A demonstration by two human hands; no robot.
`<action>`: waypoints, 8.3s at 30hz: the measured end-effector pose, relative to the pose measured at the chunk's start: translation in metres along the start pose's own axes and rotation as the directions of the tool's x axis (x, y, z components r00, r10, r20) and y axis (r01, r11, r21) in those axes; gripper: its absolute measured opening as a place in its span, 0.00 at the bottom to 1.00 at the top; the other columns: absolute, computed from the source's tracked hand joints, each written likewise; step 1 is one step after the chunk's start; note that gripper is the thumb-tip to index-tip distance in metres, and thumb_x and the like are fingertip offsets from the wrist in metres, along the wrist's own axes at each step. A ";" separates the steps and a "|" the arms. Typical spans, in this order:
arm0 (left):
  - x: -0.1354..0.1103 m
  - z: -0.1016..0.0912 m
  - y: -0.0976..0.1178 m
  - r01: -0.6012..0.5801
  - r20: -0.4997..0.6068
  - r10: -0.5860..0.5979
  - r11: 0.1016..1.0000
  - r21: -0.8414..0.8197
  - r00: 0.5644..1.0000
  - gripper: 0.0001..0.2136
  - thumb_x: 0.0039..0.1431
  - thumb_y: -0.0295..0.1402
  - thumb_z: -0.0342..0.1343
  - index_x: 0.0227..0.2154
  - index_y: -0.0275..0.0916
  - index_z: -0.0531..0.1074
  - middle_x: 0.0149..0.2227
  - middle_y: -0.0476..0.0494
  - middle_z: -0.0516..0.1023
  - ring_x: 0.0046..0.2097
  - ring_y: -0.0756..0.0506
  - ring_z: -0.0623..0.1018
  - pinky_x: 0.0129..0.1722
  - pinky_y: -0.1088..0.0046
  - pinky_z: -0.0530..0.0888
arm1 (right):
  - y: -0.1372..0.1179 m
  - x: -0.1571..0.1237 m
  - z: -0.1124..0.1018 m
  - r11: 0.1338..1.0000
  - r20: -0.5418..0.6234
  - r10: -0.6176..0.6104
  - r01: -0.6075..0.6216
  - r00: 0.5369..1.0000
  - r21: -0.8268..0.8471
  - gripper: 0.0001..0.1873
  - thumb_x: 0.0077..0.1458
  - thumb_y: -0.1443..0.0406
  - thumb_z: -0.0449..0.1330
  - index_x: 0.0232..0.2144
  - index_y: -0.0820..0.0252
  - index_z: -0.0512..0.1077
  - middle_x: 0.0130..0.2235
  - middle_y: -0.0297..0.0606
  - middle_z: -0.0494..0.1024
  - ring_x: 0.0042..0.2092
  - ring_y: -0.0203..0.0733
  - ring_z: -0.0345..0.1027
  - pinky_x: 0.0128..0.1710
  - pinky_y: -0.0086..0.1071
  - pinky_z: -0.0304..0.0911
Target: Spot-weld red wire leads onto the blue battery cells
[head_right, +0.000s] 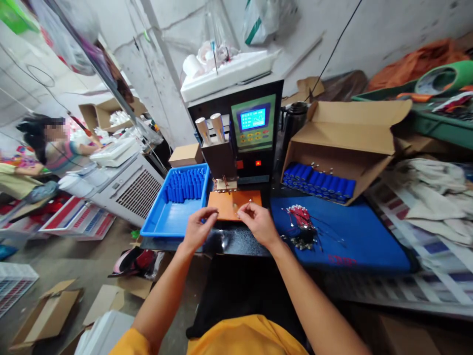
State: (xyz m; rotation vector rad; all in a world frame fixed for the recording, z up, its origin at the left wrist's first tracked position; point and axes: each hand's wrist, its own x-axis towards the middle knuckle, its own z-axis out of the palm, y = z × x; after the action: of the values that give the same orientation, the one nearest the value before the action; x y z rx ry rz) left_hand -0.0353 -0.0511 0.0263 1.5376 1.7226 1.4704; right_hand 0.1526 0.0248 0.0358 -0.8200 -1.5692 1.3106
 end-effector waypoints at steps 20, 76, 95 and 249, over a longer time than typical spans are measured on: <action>0.081 -0.161 -0.082 0.066 -0.033 -0.135 0.249 0.966 0.990 0.13 0.57 0.29 0.51 0.45 0.35 0.70 0.48 0.29 0.75 0.54 0.34 0.71 0.52 0.59 0.66 | 0.026 0.023 0.008 1.000 -0.085 0.001 -0.002 0.996 -0.014 0.12 0.48 0.56 0.64 0.23 0.58 0.72 0.26 0.36 0.75 0.30 0.41 0.68 0.33 0.34 0.62; 0.032 0.062 -0.018 -0.012 -0.005 0.011 0.981 -0.191 1.000 0.15 0.57 0.41 0.59 0.42 0.38 0.78 0.40 0.43 0.82 0.42 0.44 0.80 0.47 0.67 0.75 | 0.029 0.045 0.026 0.994 -0.203 0.057 -0.073 0.978 -0.076 0.03 0.51 0.65 0.61 0.29 0.59 0.74 0.30 0.36 0.79 0.35 0.41 0.72 0.37 0.31 0.65; 0.031 0.061 -0.018 -0.007 0.023 0.013 0.975 -0.224 1.000 0.14 0.58 0.37 0.58 0.44 0.39 0.78 0.44 0.42 0.82 0.46 0.43 0.80 0.51 0.65 0.73 | 0.031 0.042 0.029 0.985 -0.222 0.067 -0.100 0.973 -0.142 0.03 0.52 0.63 0.62 0.29 0.57 0.73 0.30 0.35 0.78 0.34 0.41 0.71 0.36 0.31 0.64; 0.027 0.061 -0.027 -0.057 0.013 0.056 0.977 0.207 0.998 0.12 0.64 0.37 0.51 0.47 0.39 0.72 0.30 0.46 0.76 0.29 0.48 0.73 0.30 0.74 0.67 | 0.024 0.041 0.032 0.980 -0.241 0.061 -0.104 0.969 -0.170 0.07 0.50 0.60 0.61 0.25 0.56 0.72 0.25 0.32 0.75 0.30 0.39 0.67 0.28 0.28 0.58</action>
State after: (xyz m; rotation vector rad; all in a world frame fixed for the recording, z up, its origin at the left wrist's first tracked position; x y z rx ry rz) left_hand -0.0060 0.0035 -0.0102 1.7068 1.8939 1.3445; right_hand 0.1060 0.0555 0.0205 -1.1230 -1.4918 1.0936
